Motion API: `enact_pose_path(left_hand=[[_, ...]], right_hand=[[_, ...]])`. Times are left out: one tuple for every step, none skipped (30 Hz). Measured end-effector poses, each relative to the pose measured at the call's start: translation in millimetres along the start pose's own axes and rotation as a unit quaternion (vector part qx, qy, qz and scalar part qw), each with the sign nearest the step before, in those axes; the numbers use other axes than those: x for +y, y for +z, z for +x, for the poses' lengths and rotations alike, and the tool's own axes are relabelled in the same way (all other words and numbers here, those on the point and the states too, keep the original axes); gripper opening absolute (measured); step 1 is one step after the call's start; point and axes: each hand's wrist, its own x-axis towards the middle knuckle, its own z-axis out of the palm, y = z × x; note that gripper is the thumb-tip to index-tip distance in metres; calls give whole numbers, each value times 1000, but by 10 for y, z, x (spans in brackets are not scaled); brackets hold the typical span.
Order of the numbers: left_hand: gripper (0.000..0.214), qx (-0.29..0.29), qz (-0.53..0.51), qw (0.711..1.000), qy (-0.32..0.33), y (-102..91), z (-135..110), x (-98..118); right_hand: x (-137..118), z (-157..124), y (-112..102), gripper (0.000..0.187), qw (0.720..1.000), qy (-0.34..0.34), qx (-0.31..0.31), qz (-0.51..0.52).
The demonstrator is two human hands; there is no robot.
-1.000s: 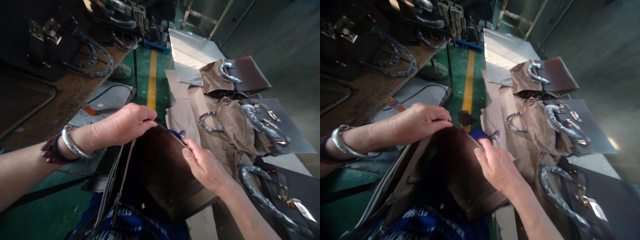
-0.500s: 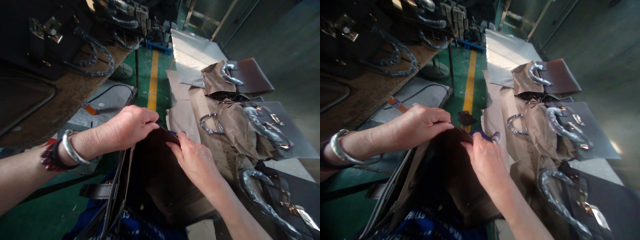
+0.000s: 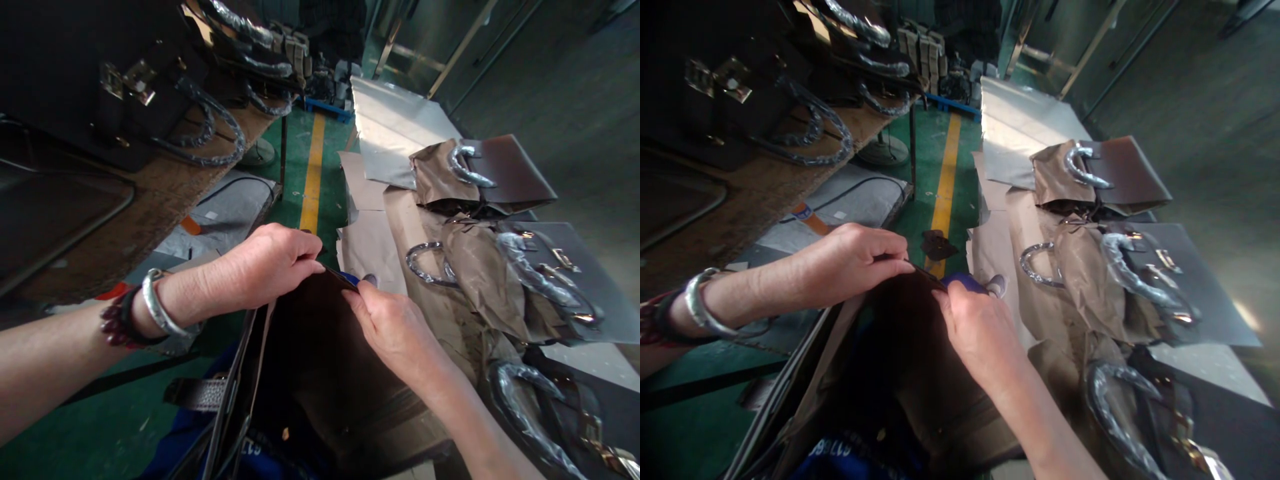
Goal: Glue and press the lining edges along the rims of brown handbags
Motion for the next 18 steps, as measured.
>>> enact_pose_path(left_hand=[[26,-6,-4,1000,-1,-8,2,3],[26,-9,-6,1000,-2,-15,4,9],[26,-10,-6,1000,-2,-19,4,17],[25,-9,-6,1000,-3,-20,6,28],[25,-5,-7,1000,-6,-17,7,39],[25,-3,-10,1000,-8,-12,11,49],[24,-3,-14,1000,-10,-4,16,55],[23,-6,-19,1000,-13,2,22,55],[23,-14,-31,999,-15,3,28,48],[19,-23,-59,998,-12,-3,30,32],[14,-28,-106,994,-3,-20,22,9],[14,-28,-165,986,10,-48,0,-15],[24,-23,-225,974,24,-86,-42,-37],[37,-12,-278,960,35,-129,-109,-50],[48,-1,-306,951,37,-170,-201,-49],[57,7,-305,952,23,-202,-318,-33],[67,19,-289,957,5,-216,-453,0],[79,21,-259,966,-2,-207,-600,45]], right_hand=[[-1,-6,-6,29,1000,-2,-7,-2],[0,-7,-13,30,1000,-4,-15,-1],[2,-3,-21,29,1000,-5,-22,5],[2,8,-29,27,1000,-7,-25,16],[0,27,-36,25,999,-12,-25,33],[-5,53,-43,24,998,-20,-22,56],[-14,85,-49,25,996,-28,-18,78],[-26,120,-53,24,995,-36,-15,96],[-40,154,-56,24,993,-42,-14,107],[-54,186,-57,25,993,-42,-12,111],[-65,212,-58,27,993,-39,-10,108],[-71,230,-58,28,994,-32,-6,101],[-70,241,-59,29,995,-23,-1,95],[-63,244,-60,30,996,-12,3,89],[-52,240,-64,33,996,0,5,83],[-39,230,-70,36,997,9,5,79],[-26,217,-80,39,997,17,6,75],[-17,200,-93,42,997,24,7,68]])
